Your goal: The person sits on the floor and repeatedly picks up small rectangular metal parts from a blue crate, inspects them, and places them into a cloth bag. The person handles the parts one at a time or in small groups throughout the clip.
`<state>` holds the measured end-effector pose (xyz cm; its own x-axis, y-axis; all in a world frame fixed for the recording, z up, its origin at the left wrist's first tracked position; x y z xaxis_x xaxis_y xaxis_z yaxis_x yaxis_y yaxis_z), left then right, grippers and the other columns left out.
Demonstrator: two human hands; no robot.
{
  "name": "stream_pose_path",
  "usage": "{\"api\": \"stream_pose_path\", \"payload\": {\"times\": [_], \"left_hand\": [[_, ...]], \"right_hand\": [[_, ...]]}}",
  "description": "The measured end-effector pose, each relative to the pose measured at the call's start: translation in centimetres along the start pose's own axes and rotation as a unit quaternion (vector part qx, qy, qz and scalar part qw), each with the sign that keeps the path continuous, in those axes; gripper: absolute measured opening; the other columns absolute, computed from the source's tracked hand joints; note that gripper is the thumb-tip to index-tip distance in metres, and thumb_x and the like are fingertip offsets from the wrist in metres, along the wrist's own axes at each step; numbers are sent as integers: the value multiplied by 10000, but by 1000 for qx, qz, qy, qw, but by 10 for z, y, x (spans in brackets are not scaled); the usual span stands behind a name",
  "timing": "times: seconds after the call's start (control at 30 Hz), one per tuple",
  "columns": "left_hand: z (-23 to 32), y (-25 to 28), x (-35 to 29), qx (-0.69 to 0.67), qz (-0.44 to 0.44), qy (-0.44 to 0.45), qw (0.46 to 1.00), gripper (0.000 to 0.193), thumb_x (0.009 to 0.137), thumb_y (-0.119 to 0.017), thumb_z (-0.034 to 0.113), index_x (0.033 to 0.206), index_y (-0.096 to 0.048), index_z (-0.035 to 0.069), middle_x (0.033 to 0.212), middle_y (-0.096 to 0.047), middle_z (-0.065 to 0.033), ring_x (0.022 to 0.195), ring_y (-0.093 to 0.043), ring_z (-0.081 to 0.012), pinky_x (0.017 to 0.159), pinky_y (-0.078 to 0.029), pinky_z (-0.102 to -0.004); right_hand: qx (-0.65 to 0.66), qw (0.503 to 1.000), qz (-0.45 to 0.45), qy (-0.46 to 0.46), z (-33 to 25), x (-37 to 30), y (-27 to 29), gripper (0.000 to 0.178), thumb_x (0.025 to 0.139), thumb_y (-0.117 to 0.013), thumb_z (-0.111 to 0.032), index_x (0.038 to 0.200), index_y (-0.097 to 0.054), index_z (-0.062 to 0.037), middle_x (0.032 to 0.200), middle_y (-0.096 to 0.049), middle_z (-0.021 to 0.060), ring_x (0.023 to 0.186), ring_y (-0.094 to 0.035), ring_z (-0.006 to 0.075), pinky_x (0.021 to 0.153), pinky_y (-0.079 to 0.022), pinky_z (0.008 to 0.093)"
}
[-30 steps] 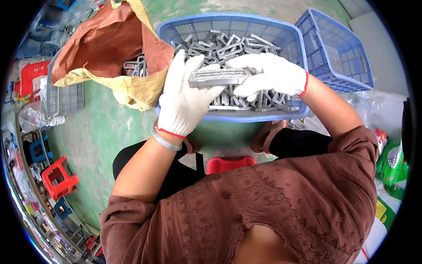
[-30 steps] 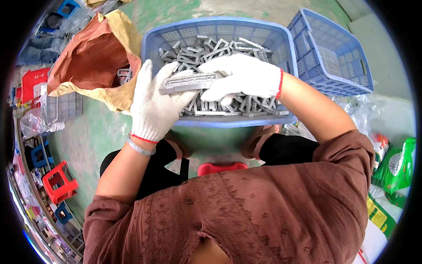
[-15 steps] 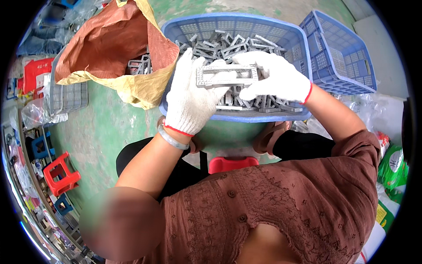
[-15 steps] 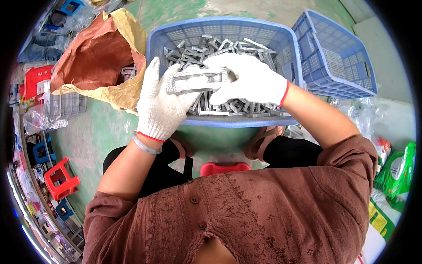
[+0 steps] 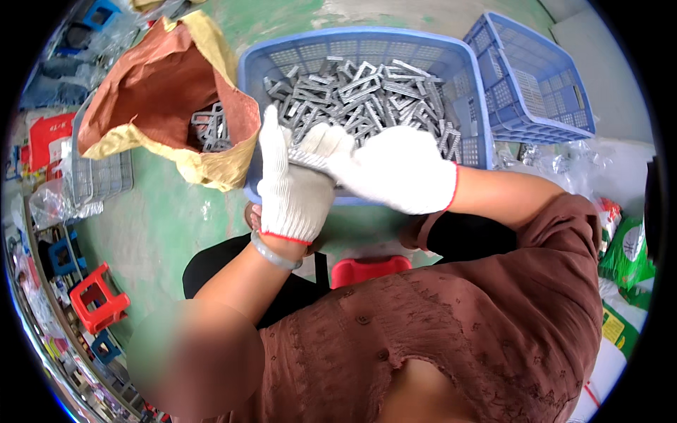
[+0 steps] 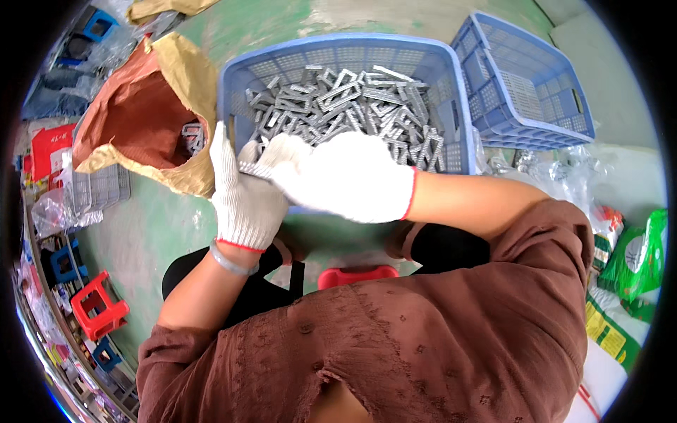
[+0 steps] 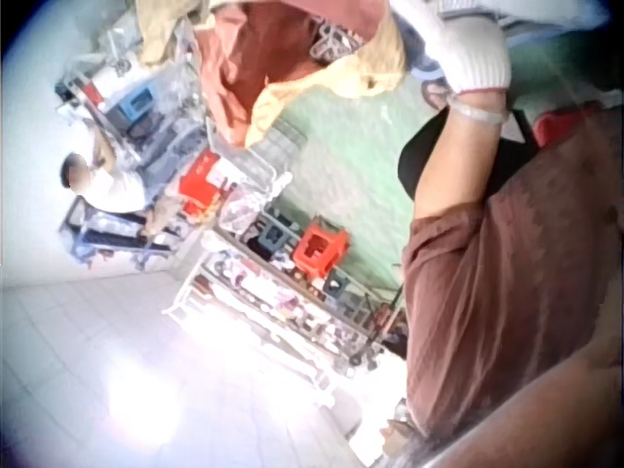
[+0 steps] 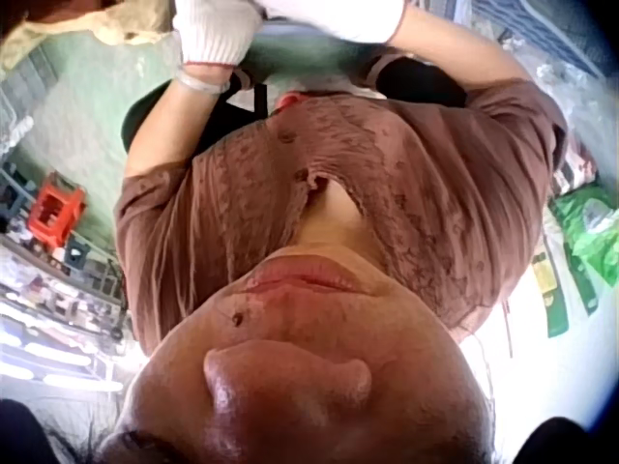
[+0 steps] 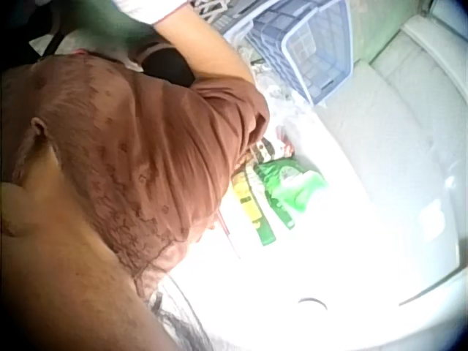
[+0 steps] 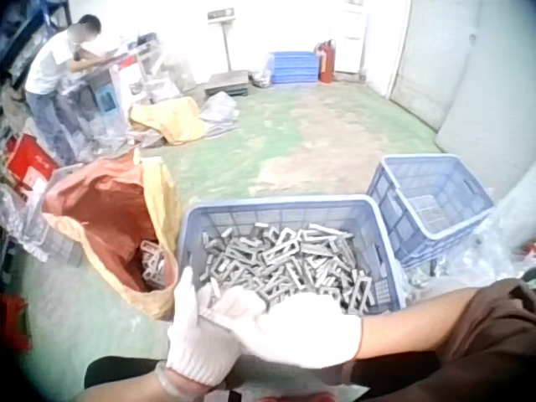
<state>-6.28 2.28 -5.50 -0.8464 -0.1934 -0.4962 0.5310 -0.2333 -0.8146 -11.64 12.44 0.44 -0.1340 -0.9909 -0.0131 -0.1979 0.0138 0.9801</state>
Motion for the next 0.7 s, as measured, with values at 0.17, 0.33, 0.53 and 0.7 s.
{"api": "stream_pose_path", "payload": {"times": [0.17, 0.33, 0.53, 0.7], "left_hand": [[-1, 7, 3, 161, 52, 11, 985, 153, 941, -615, 161, 824, -541, 94, 853, -605, -57, 907, -636, -216, 861, -516, -350], [-6, 27, 12, 48, 8, 81, 996, 141, 895, -587, 98, 1008, -558, 18, 997, -620, -154, 954, -618, -307, 949, -514, -473], [-12, 13, 3, 69, 52, 112, 990, 357, 891, -575, 101, 1216, -516, -35, 1044, -617, -217, 896, -609, -324, 808, -524, -440], [-9, 2, 1, 162, 87, 106, 977, 371, 947, -614, 231, 1258, -549, 41, 931, -605, -86, 687, -541, -170, 584, -445, -287]], "right_hand": [[118, 993, -4, 30, 19, 7, -6, 473, 769, -691, -338, 1190, -558, -170, 792, -642, 71, 698, -662, 316, 520, -503, 410], [80, 917, -41, -388, 185, -37, -85, 742, 774, -742, -444, 1389, -469, -134, 1284, -591, 175, 1182, -598, 354, 955, -504, 456], [167, 860, -138, -461, 284, -75, -162, 739, 645, -793, -179, 1333, -526, -140, 1263, -627, 173, 1110, -644, 333, 942, -522, 422], [169, 848, -124, -487, 287, -72, -159, 678, 594, -833, -176, 1230, -608, -98, 1144, -685, 161, 1081, -655, 324, 916, -527, 394]]}}
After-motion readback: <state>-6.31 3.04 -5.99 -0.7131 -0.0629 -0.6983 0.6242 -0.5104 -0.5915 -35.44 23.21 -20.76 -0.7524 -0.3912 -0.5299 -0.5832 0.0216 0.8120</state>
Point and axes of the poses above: each hand's wrist, its own x-axis towards the middle knuckle, its own y-axis out of the back of the hand, z = x × y, the point moved 6 cm from there along x, towards the middle knuckle
